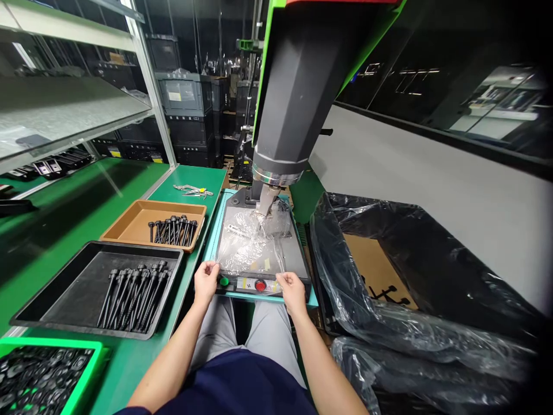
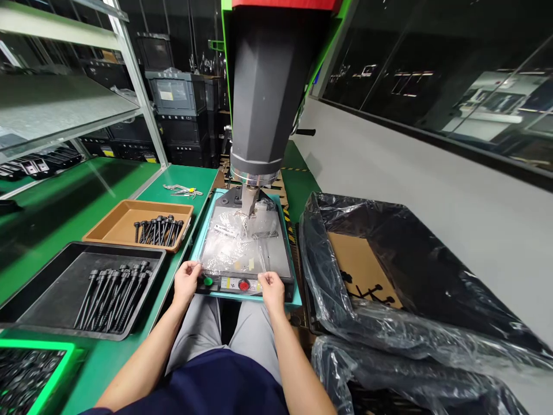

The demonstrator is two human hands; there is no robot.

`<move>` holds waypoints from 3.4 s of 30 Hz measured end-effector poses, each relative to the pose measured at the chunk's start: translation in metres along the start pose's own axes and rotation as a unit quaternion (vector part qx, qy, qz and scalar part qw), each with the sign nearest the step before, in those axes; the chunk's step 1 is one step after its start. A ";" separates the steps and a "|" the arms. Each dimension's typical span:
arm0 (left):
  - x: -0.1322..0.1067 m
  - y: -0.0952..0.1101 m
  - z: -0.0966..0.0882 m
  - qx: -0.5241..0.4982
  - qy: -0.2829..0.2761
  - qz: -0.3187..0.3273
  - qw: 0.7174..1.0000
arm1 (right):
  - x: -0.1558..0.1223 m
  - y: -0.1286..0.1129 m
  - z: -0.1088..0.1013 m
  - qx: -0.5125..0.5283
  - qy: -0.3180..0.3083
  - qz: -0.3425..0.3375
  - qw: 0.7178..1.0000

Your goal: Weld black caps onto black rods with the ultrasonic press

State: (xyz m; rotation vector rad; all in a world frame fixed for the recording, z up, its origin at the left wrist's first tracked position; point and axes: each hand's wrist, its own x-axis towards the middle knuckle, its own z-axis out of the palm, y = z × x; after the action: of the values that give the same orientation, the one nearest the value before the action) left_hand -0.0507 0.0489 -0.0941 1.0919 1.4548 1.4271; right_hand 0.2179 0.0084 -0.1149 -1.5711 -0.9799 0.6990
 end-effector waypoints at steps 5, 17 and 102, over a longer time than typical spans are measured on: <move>-0.014 0.011 0.001 -0.081 -0.006 -0.033 0.996 | -0.023 -0.009 -0.011 0.163 0.000 0.066 0.984; -0.089 -0.019 -0.024 -0.065 -0.028 -0.101 0.992 | -0.112 0.013 -0.046 0.201 0.036 0.189 0.961; -0.088 0.099 0.041 -0.145 -0.265 -0.108 0.947 | -0.018 -0.143 0.007 0.346 -0.266 0.114 0.893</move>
State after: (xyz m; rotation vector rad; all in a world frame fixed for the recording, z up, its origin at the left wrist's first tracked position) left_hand 0.0193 -0.0232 0.0016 0.9933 0.9140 1.0416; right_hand 0.1714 0.0037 0.0212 -0.8689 -0.7905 1.5123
